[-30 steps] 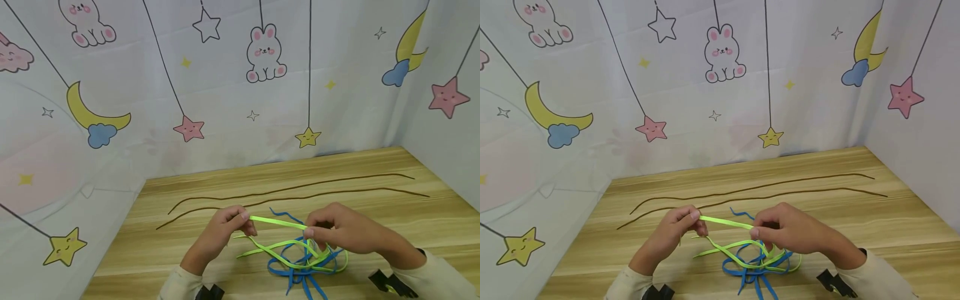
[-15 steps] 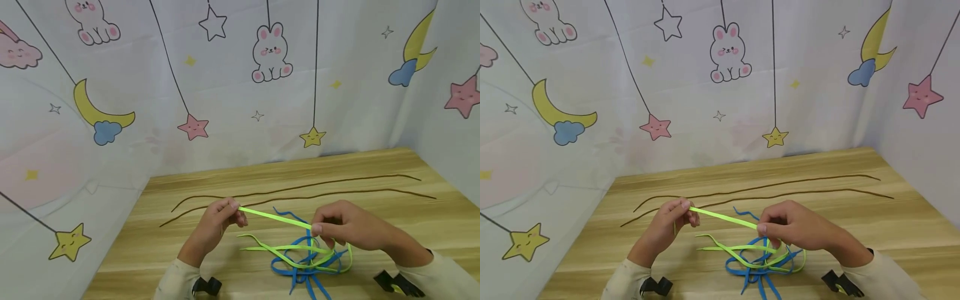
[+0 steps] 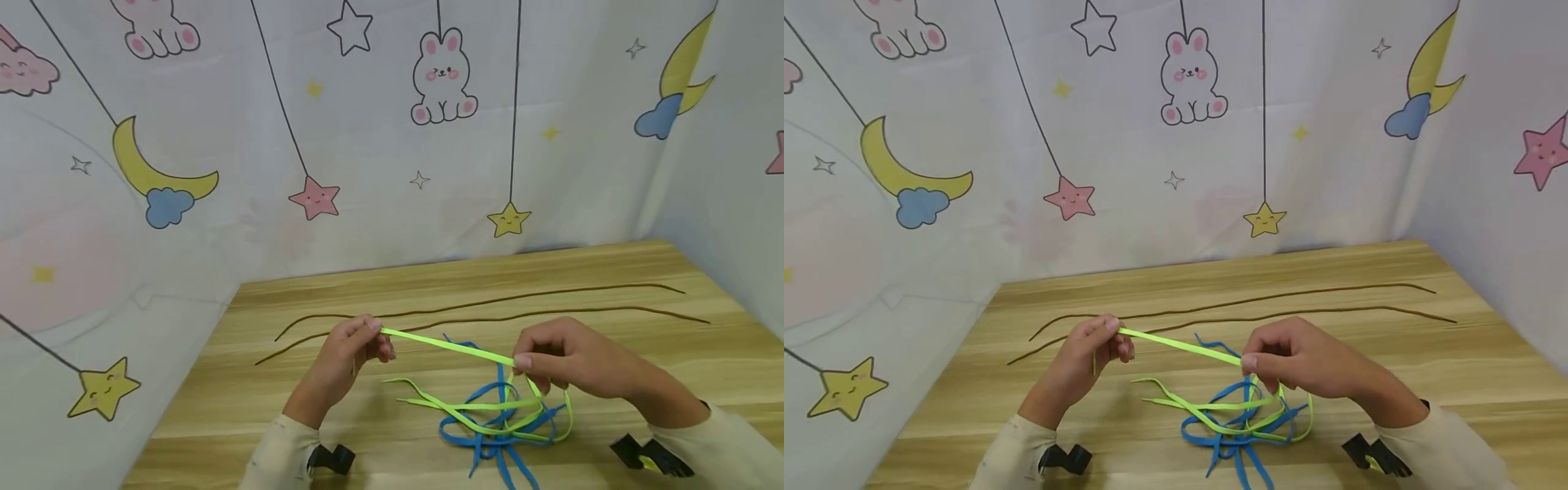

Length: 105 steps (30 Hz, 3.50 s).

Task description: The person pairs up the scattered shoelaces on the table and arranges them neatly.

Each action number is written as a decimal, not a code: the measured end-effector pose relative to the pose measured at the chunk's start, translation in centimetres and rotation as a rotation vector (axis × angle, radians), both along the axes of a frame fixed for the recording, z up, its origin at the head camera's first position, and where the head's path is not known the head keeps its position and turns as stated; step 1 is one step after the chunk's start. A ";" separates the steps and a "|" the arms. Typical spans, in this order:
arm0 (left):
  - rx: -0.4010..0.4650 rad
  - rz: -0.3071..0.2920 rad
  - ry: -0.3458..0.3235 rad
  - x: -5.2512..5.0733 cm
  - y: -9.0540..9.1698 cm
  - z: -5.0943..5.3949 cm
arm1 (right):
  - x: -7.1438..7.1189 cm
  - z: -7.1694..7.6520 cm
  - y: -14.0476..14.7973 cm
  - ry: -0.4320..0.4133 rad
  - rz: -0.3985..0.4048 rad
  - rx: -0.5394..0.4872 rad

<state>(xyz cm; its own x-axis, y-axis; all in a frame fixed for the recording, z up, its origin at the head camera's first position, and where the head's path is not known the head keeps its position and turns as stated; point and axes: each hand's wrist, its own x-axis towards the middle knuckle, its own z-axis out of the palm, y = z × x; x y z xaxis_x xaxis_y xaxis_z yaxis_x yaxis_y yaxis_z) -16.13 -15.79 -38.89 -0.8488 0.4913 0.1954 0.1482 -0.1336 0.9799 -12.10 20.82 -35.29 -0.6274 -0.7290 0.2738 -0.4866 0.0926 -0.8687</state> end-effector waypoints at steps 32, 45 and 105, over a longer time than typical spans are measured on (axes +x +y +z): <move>0.025 0.091 -0.058 -1.1 -1.8 -0.8 | -0.9 0.8 2.2 0.022 -0.084 0.026; 0.065 0.138 -0.076 -1.7 -2.4 -1.2 | -1.0 0.9 2.9 0.031 -0.148 0.012; 0.070 0.417 -0.223 -3.0 -6.4 -2.5 | -2.4 0.5 7.5 0.078 -0.471 0.150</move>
